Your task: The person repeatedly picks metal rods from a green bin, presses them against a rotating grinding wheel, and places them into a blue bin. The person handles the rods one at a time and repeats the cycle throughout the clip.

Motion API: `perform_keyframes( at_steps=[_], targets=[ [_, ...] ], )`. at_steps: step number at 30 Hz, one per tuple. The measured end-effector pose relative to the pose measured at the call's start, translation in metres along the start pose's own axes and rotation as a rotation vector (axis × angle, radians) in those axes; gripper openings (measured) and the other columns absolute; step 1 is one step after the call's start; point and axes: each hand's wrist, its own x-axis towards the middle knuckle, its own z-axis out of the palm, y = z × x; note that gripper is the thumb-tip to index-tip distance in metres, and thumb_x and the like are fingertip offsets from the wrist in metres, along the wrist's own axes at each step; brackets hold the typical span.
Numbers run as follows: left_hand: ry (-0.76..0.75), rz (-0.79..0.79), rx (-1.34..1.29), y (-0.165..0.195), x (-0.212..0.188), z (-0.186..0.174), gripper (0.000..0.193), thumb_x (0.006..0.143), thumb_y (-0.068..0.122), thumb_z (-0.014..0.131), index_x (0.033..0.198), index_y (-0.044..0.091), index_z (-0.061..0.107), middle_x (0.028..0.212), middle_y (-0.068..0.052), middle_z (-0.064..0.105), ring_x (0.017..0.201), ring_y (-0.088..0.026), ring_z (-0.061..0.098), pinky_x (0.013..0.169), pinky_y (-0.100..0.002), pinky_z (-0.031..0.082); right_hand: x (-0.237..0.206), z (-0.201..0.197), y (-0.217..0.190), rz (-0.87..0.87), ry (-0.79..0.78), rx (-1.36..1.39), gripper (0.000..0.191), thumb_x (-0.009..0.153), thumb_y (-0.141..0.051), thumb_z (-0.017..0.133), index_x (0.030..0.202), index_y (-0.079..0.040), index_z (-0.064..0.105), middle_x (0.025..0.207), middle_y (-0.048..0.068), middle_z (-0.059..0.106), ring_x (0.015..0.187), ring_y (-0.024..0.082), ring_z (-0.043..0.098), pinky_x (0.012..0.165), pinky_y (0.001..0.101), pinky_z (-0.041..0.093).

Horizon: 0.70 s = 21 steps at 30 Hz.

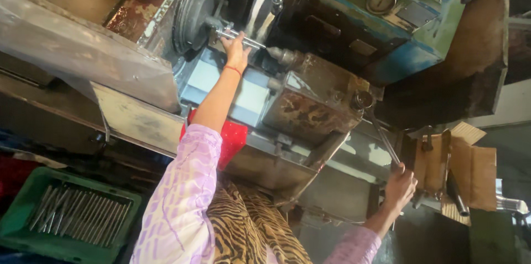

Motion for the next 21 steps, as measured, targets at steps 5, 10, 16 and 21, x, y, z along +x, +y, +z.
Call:
perform_keyframes(
  at_steps=[5, 10, 16, 21],
  targets=[
    [-0.012, -0.003, -0.029, 0.003, -0.004, -0.001, 0.066, 0.092, 0.001, 0.068, 0.143, 0.023, 0.033, 0.134, -0.007, 0.049, 0.117, -0.026, 0.055, 0.104, -0.076, 0.037, -0.008, 0.002, 0.002, 0.148, -0.093, -0.066, 0.052, 0.115, -0.054, 0.047, 0.121, -0.006, 0.066, 0.112, 0.030, 0.068, 0.109, 0.053, 0.063, 0.092, 0.0625, 0.047],
    [-0.012, -0.019, -0.024, 0.001, 0.002, -0.006, 0.070, 0.087, -0.001, 0.065, 0.144, 0.025, 0.033, 0.131, -0.006, 0.050, 0.115, -0.026, 0.055, 0.102, -0.074, 0.038, -0.018, 0.005, 0.007, 0.178, -0.122, 0.055, 0.049, 0.106, -0.040, 0.053, 0.150, -0.020, 0.046, 0.105, 0.034, 0.066, 0.101, 0.057, 0.062, 0.085, 0.0653, 0.047],
    [0.301, 0.186, 0.080, 0.000, 0.007, 0.029, 0.049, 0.090, 0.004, 0.070, 0.131, 0.008, 0.042, 0.109, -0.008, 0.060, 0.080, -0.020, 0.059, 0.060, -0.036, 0.047, -0.084, -0.007, -0.047, -0.031, 0.162, 0.376, 0.051, 0.097, -0.023, 0.064, 0.142, -0.013, 0.044, 0.106, 0.023, 0.073, 0.094, 0.040, 0.071, 0.081, 0.0483, 0.055],
    [-0.301, 0.139, -0.116, 0.030, -0.072, 0.051, 0.028, 0.102, 0.036, 0.063, 0.093, 0.015, 0.049, 0.069, 0.006, 0.044, 0.054, -0.007, 0.038, 0.047, -0.028, 0.030, -0.182, -0.025, -0.175, -0.434, -0.256, 0.582, 0.022, 0.090, -0.011, 0.067, 0.111, -0.010, 0.073, 0.101, 0.015, 0.079, 0.084, 0.030, 0.076, 0.072, 0.0387, 0.057]
  ],
)
